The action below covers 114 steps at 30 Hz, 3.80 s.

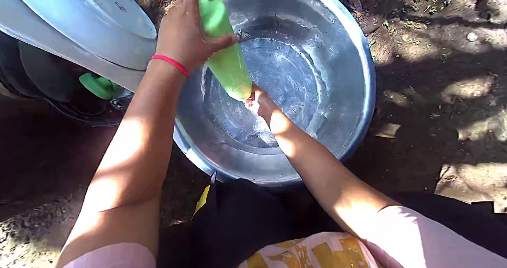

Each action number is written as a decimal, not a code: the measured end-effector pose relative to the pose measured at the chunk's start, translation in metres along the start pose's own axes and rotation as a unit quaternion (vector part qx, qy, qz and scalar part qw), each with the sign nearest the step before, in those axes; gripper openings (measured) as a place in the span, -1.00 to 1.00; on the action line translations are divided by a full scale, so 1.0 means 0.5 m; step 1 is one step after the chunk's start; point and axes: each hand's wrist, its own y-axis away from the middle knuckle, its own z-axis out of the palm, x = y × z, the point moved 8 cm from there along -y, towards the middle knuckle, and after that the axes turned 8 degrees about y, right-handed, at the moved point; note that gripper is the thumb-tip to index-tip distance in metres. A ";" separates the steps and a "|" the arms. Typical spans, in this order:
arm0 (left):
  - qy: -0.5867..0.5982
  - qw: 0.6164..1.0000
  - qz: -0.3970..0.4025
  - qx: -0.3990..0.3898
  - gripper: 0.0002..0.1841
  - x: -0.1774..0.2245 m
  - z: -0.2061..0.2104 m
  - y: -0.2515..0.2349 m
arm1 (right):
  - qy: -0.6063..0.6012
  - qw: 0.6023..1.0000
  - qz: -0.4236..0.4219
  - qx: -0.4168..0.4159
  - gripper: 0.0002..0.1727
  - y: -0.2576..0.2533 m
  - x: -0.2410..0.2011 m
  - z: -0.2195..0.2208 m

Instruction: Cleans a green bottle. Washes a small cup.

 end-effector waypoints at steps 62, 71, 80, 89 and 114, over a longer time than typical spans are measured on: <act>0.608 0.743 -0.264 0.098 -0.54 -0.213 0.510 0.030 | 0.732 0.679 -0.051 0.019 0.30 -0.015 -0.089 -0.221; 0.581 0.754 -0.289 0.099 -0.55 -0.230 0.524 0.073 | 0.725 0.669 -0.155 -0.051 0.08 -0.054 -0.014 -0.163; 0.545 0.765 -0.310 0.148 -0.51 -0.297 0.515 0.080 | 0.702 0.693 -0.161 -0.016 0.31 -0.080 -0.007 -0.188; 0.353 0.847 -0.318 0.237 -0.58 -0.392 0.422 0.053 | 0.699 0.705 -0.124 -0.015 0.33 -0.082 -0.009 -0.196; 0.546 0.777 -0.314 0.005 -0.45 -0.180 0.393 0.130 | 0.386 0.832 -0.399 0.001 0.34 0.138 -0.303 -0.071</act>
